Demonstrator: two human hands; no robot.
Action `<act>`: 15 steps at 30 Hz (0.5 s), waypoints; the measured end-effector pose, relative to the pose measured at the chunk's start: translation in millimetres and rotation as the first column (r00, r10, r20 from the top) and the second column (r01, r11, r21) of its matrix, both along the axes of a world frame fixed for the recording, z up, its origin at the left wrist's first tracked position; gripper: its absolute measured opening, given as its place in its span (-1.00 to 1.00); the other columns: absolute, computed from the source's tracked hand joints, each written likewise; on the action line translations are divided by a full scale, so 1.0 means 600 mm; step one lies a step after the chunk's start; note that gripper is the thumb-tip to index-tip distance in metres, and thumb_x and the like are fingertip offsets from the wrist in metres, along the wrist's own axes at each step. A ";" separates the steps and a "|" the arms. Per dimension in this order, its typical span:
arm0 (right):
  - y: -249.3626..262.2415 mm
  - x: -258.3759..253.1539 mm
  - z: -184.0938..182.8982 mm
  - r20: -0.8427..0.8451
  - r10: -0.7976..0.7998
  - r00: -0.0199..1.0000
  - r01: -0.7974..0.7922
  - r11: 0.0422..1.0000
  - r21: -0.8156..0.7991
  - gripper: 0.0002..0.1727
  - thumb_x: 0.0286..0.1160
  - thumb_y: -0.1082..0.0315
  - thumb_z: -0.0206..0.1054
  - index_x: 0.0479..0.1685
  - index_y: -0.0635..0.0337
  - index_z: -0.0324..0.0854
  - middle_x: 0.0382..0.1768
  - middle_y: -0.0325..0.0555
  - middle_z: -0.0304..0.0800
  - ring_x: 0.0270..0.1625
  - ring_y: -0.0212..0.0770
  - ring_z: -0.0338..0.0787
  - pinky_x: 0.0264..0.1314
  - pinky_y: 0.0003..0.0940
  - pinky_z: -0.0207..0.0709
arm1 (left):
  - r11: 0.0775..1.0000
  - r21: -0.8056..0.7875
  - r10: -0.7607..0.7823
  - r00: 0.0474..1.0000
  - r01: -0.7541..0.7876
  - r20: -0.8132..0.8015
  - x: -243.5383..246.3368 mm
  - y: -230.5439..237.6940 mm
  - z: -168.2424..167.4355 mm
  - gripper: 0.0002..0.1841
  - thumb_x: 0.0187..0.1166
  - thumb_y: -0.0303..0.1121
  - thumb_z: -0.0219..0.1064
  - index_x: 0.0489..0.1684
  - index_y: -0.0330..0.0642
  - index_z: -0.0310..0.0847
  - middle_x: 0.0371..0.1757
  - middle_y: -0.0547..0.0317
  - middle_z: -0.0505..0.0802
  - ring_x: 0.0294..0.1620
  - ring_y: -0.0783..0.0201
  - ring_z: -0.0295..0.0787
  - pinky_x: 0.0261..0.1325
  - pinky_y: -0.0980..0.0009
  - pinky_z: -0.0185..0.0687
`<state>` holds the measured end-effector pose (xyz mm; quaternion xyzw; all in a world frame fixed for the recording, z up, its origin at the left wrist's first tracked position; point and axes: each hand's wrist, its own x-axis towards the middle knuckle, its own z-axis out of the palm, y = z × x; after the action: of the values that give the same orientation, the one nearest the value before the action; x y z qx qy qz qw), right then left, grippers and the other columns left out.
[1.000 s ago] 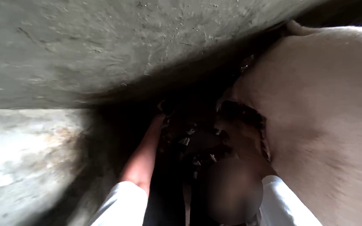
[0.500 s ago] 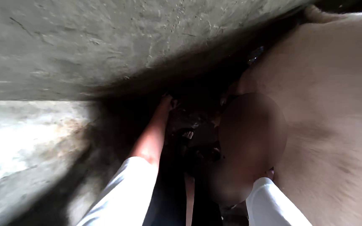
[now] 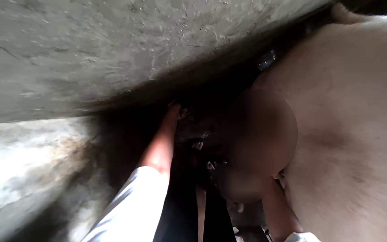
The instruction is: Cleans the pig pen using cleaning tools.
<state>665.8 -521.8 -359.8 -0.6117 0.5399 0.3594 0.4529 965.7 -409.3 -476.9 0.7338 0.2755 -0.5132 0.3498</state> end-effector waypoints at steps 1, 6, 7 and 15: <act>-0.019 0.014 -0.011 -0.025 -0.047 0.999 0.046 0.998 -0.040 -0.32 0.63 0.28 0.38 0.70 0.32 0.31 0.43 0.37 0.60 0.34 0.20 0.73 0.41 0.11 0.60 | 1.000 0.002 0.002 1.000 -0.002 0.002 0.000 -0.002 0.005 -0.67 0.70 -0.41 0.14 0.41 -0.09 0.41 -0.35 0.13 0.53 -0.57 0.30 0.43 -0.49 0.41 0.49; -0.062 0.097 -0.157 0.040 -0.029 0.999 0.033 0.993 -0.109 -0.38 0.58 0.32 0.42 0.59 0.40 0.40 0.43 0.44 0.59 0.36 0.30 0.71 0.39 0.21 0.60 | 1.000 -0.015 -0.001 1.000 0.001 -0.004 0.006 0.006 -0.016 -0.72 0.73 -0.37 0.10 0.33 -0.10 0.45 -0.40 0.17 0.50 -0.61 0.33 0.40 -0.54 0.44 0.46; -0.056 0.114 -0.171 0.054 0.071 0.996 -0.067 0.995 -0.069 -0.34 0.56 0.28 0.45 0.60 0.40 0.40 0.46 0.44 0.57 0.45 0.32 0.65 0.49 0.25 0.51 | 1.000 -0.014 0.004 1.000 -0.004 -0.005 0.008 0.006 -0.026 -0.77 0.70 -0.37 0.11 0.23 -0.12 0.47 -0.44 0.19 0.49 -0.63 0.34 0.39 -0.57 0.45 0.44; 0.008 0.018 -0.066 0.060 0.340 0.938 -0.344 0.937 0.068 -0.30 0.53 0.32 0.44 0.70 0.27 0.37 0.53 0.33 0.55 0.59 0.25 0.55 0.64 0.22 0.37 | 0.996 -0.009 -0.091 0.994 0.092 0.054 -0.016 0.009 0.008 -0.36 0.62 -0.46 0.16 0.74 0.26 0.30 -0.25 0.05 0.64 -0.50 0.26 0.51 -0.41 0.35 0.54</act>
<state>676.3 -516.8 -399.4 -0.6867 0.4001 0.4386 0.4195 956.1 -404.0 -472.4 0.7571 0.2291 -0.5102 0.3375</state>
